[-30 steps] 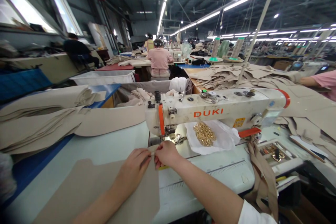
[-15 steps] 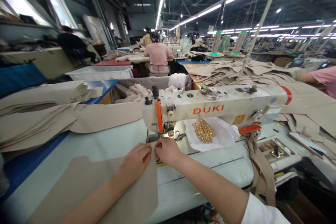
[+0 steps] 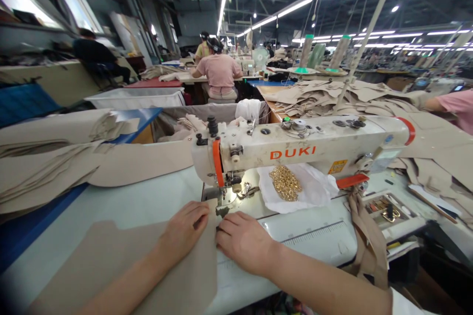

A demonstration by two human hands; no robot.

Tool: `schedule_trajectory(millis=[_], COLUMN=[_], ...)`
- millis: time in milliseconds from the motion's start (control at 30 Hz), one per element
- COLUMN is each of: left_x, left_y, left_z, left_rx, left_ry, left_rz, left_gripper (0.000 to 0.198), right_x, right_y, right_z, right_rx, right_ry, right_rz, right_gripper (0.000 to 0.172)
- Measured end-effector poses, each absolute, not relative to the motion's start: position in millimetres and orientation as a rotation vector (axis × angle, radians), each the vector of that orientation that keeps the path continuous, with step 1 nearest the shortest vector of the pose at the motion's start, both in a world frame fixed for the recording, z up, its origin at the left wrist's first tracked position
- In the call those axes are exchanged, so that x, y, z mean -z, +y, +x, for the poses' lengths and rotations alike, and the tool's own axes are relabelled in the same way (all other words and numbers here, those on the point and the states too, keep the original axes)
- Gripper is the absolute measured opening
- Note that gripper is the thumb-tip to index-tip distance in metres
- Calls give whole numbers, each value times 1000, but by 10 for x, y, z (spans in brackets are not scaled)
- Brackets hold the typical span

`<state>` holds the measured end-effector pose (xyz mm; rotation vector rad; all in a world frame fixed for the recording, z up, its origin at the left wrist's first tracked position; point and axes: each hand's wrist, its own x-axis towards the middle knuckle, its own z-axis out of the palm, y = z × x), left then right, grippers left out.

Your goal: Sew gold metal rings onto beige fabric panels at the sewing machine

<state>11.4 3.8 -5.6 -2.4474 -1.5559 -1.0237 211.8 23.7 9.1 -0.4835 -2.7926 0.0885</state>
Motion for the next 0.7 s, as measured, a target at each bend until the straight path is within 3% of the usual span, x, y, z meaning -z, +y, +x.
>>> schedule_trajectory(millis=[333, 700], left_x=[25, 13], left_y=[47, 55], left_z=[99, 107], left_rx=[1047, 1089], left_ry=[-1589, -1638], left_rz=[-2475, -2483], left_gripper=[19, 19], right_x=[-52, -32], right_y=[288, 296], right_z=[1880, 1881], right_rx=[-237, -260], right_ry=[-2643, -2679], right_rz=[-653, -633], right_gripper=[20, 16])
